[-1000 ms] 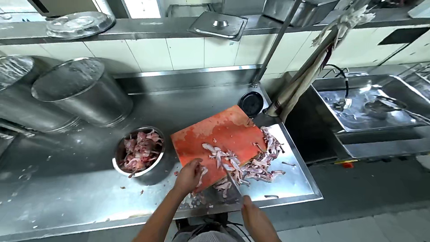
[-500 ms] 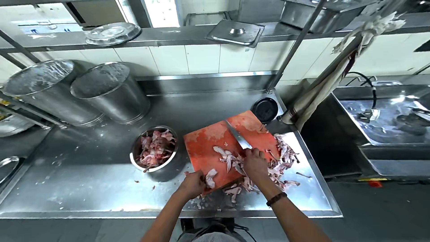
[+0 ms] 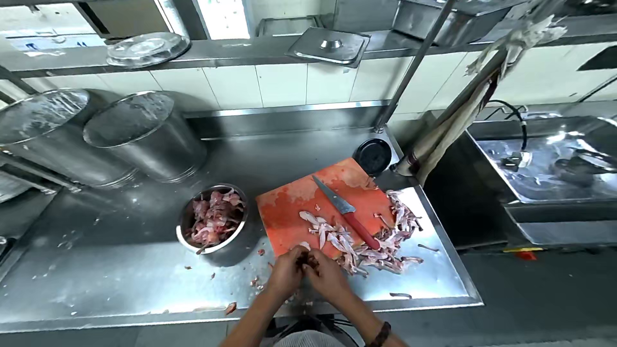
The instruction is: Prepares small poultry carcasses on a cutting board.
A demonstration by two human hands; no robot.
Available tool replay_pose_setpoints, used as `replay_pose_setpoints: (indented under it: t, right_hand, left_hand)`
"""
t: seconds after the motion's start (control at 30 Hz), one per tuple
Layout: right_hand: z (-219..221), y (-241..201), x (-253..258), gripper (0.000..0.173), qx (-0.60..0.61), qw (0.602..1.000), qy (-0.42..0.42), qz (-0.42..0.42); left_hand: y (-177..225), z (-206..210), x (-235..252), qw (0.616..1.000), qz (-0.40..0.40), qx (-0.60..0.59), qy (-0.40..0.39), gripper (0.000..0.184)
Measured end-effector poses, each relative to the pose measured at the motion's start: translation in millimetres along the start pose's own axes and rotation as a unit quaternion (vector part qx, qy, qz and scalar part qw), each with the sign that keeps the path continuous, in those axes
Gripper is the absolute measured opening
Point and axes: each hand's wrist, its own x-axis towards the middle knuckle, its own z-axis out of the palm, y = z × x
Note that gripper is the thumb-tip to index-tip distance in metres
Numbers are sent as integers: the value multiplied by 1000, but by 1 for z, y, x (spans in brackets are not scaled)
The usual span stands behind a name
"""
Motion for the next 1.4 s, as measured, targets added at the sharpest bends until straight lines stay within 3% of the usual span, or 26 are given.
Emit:
replay_pose_setpoints:
  t: [0.13,0.33,0.5,0.6,0.8,0.97,1.2,1.27,1.33,1.4]
  right_hand:
    - [-10,-15,2,33,-114,991,-7,69]
    - [-5,-40,7,38,-237,954,-97,157]
    - [-11,-27,10,36,-228,955,-158,102]
    - [-13,-17,6,38,-223,961,-146,78]
    - [-21,-6,11,42,-213,966,-128,66]
    - [-40,-38,41,39,-218,971,-82,50]
    - [-20,-42,75,37,-271,947,-167,47]
    - [-28,-47,64,36,-241,956,-163,39]
    - [-39,-42,52,30,-152,977,-148,33]
    - [-46,-26,43,25,-73,988,-119,59]
  left_hand:
    - [3,10,3,998,10,62,13,34]
    - [3,16,0,981,-4,196,5,32]
    - [-11,2,0,984,56,164,-39,28]
    - [-20,1,-5,989,71,131,-15,24]
    - [-23,8,-19,994,33,41,101,31]
    - [-12,4,-14,994,-15,77,74,29]
    - [1,14,-13,981,-107,137,84,40]
    - [6,10,-9,982,-113,138,61,53]
    - [5,8,-2,990,-66,122,28,67]
    - [1,9,7,992,-18,127,0,60]
